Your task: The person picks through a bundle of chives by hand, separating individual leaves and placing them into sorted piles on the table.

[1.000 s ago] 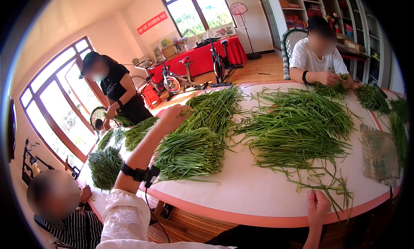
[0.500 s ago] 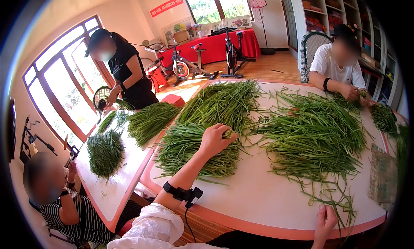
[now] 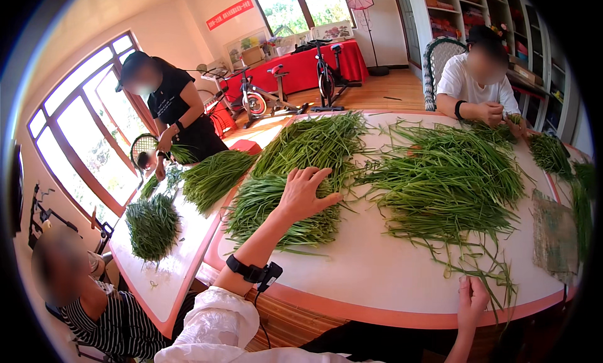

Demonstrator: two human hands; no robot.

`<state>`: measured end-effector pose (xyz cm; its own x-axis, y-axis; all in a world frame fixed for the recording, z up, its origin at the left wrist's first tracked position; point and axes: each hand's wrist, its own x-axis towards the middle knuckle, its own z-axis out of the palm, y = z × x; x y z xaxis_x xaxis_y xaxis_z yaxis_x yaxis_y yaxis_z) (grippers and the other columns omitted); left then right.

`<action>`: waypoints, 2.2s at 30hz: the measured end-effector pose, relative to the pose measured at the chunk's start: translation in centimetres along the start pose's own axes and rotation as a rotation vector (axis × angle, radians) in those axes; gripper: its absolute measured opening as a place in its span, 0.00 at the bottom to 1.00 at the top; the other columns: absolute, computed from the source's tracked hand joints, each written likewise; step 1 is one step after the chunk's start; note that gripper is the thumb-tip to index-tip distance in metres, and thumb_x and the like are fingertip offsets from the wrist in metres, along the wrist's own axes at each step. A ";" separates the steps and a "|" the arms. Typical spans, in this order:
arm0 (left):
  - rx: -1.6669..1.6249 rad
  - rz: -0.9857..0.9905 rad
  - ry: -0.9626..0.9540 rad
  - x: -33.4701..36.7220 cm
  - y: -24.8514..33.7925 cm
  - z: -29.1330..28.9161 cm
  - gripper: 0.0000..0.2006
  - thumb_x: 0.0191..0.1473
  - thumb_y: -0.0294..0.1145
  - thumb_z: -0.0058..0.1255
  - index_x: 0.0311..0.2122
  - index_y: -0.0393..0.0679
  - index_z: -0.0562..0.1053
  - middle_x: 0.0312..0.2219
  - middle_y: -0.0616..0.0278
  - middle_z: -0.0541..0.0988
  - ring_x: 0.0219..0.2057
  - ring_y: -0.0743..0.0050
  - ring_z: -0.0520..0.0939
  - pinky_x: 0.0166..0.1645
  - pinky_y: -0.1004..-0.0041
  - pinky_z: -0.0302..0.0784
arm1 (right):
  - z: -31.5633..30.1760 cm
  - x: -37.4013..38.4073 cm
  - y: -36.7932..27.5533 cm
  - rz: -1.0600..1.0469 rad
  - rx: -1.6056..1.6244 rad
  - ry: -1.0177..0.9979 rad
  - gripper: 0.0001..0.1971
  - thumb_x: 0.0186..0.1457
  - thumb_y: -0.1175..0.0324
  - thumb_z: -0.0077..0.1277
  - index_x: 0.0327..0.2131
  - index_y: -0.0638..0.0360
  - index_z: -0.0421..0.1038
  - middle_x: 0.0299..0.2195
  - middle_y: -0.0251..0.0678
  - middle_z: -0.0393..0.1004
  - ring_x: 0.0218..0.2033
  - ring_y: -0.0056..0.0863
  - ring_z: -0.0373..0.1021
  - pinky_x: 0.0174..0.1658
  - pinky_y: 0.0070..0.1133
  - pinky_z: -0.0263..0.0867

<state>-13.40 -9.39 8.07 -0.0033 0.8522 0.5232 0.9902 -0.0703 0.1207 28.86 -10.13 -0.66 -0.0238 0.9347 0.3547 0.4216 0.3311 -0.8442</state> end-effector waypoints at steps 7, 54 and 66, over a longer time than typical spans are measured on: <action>0.041 0.110 0.071 1.3 1.0 1.2 0.22 0.51 0.47 0.43 0.46 0.44 0.66 0.39 0.53 0.71 0.42 0.54 0.70 0.52 0.57 0.56 | -0.6 -0.4 -0.3 0.010 -0.024 0.006 0.10 0.54 0.69 0.43 0.23 0.66 0.63 0.16 0.28 0.57 0.18 0.16 0.53 0.23 0.16 0.51; -0.814 -0.344 -0.026 -7.5 19.0 12.0 0.06 0.47 0.22 0.46 0.31 0.32 0.73 0.25 0.56 0.74 0.25 0.73 0.73 0.29 0.78 0.68 | -10.7 12.2 15.3 0.095 -0.787 0.116 0.08 0.43 0.63 0.53 0.26 0.55 0.68 0.33 0.34 0.65 0.43 0.35 0.58 0.45 0.33 0.51; -0.726 -0.254 -0.051 -6.7 20.5 12.7 0.07 0.49 0.23 0.48 0.34 0.34 0.74 0.28 0.53 0.76 0.29 0.62 0.76 0.34 0.70 0.72 | -14.8 6.7 16.7 0.153 -0.406 0.404 0.06 0.45 0.73 0.51 0.28 0.63 0.66 0.25 0.38 0.70 0.26 0.32 0.67 0.30 0.22 0.62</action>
<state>8.67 -9.91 -3.70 -0.1944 0.9093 0.3679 0.6201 -0.1767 0.7644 49.15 -0.24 -6.40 0.3781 0.8182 0.4331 0.7083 0.0456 -0.7045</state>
